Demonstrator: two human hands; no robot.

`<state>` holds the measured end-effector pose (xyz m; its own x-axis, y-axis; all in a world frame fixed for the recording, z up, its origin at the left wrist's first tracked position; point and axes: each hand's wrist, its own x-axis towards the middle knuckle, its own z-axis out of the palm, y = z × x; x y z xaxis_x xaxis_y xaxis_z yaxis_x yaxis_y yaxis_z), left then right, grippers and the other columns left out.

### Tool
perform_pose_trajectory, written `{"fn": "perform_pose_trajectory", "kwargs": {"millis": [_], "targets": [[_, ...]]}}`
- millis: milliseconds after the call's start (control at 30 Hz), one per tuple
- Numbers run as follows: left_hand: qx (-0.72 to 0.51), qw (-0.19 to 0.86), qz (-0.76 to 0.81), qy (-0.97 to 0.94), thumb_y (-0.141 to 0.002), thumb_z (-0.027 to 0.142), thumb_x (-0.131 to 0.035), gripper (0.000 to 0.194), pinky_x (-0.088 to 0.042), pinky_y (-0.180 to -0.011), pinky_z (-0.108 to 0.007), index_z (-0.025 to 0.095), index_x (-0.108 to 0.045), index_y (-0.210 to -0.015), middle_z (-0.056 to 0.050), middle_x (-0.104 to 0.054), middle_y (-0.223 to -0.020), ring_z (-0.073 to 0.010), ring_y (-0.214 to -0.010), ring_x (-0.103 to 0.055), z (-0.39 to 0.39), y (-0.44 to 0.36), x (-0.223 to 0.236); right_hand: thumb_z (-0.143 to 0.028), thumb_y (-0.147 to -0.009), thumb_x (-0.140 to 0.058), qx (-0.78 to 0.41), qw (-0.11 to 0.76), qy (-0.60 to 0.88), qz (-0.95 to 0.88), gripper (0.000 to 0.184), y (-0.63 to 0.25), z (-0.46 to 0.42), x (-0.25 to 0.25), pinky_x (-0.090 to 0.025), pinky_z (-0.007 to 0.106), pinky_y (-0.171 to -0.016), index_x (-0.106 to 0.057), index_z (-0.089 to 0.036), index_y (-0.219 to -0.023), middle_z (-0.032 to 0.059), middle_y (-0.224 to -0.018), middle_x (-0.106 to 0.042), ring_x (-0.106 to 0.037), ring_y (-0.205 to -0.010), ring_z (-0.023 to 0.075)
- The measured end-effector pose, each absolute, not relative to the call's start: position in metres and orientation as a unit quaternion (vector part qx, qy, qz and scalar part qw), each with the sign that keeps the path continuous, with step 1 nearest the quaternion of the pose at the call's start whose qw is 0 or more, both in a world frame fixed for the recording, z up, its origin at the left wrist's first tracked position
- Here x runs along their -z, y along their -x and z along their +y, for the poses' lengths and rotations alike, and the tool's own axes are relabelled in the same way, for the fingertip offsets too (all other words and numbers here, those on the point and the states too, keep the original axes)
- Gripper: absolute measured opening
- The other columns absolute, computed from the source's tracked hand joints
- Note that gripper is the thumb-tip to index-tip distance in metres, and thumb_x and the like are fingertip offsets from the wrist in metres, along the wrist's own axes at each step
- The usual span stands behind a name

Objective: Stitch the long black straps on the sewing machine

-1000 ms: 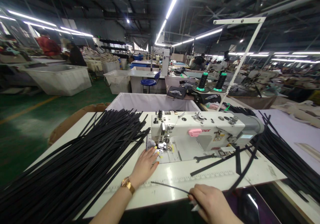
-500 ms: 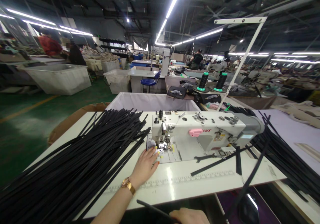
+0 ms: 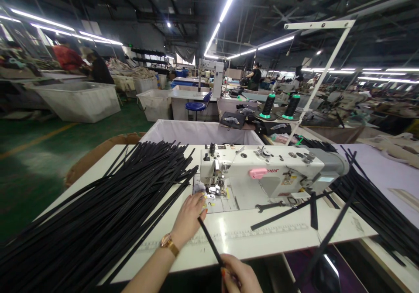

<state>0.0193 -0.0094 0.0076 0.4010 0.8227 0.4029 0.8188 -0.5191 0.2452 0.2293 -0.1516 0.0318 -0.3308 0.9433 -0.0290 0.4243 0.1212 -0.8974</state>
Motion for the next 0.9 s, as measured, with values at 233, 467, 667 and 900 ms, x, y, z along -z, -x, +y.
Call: {"fn": "perform_pose_trajectory", "kwargs": {"millis": [233, 467, 667, 900], "targets": [[-0.176, -0.049, 0.486, -0.855, -0.091, 0.014, -0.041, 0.035, -0.039, -0.105, -0.053, 0.013, -0.056, -0.122, -0.018, -0.057, -0.129, -0.0322, -0.123, -0.052, -0.017, -0.031, -0.026, -0.048, -0.091, -0.044, -0.502, 0.422, 0.524, -0.543, 0.061, -0.216, -0.138, -0.023, -0.045, 0.035, -0.078, -0.036, -0.018, -0.144, 0.0032, -0.076, -0.068, -0.060, -0.074, 0.0204], [-0.102, -0.062, 0.469, -0.875, -0.081, 0.006, -0.048, 0.046, -0.038, -0.104, -0.053, 0.003, -0.053, -0.126, -0.028, -0.051, -0.134, -0.0387, -0.125, -0.048, -0.020, -0.039, -0.028, -0.048, -0.085, -0.055, -0.559, 0.443, 0.517, -0.474, 0.057, -0.212, -0.130, -0.032, -0.043, 0.038, -0.085, -0.049, -0.016, -0.132, 0.0043, -0.081, -0.070, -0.060, -0.080, 0.0218], [-0.110, -0.053, 0.468, -0.875, -0.083, 0.002, -0.042, 0.044, -0.041, -0.100, -0.052, 0.007, -0.054, -0.125, -0.025, -0.054, -0.131, -0.0364, -0.121, -0.053, -0.023, -0.038, -0.036, -0.042, -0.082, -0.058, -0.548, 0.458, 0.536, -0.451, 0.055, -0.203, -0.119, -0.047, -0.043, 0.037, -0.081, -0.051, -0.012, -0.128, 0.0030, -0.076, -0.071, -0.061, -0.076, 0.0219], [-0.158, -0.042, 0.475, -0.865, -0.090, 0.010, -0.041, 0.039, -0.048, -0.099, -0.046, 0.012, -0.054, -0.126, -0.016, -0.059, -0.131, -0.0290, -0.116, -0.058, -0.017, -0.023, -0.030, -0.036, -0.082, -0.056, -0.579, 0.439, 0.520, -0.448, 0.051, -0.185, -0.094, -0.052, -0.044, 0.034, -0.074, -0.051, -0.012, -0.127, 0.0031, -0.080, -0.071, -0.061, -0.073, 0.0201]]}}
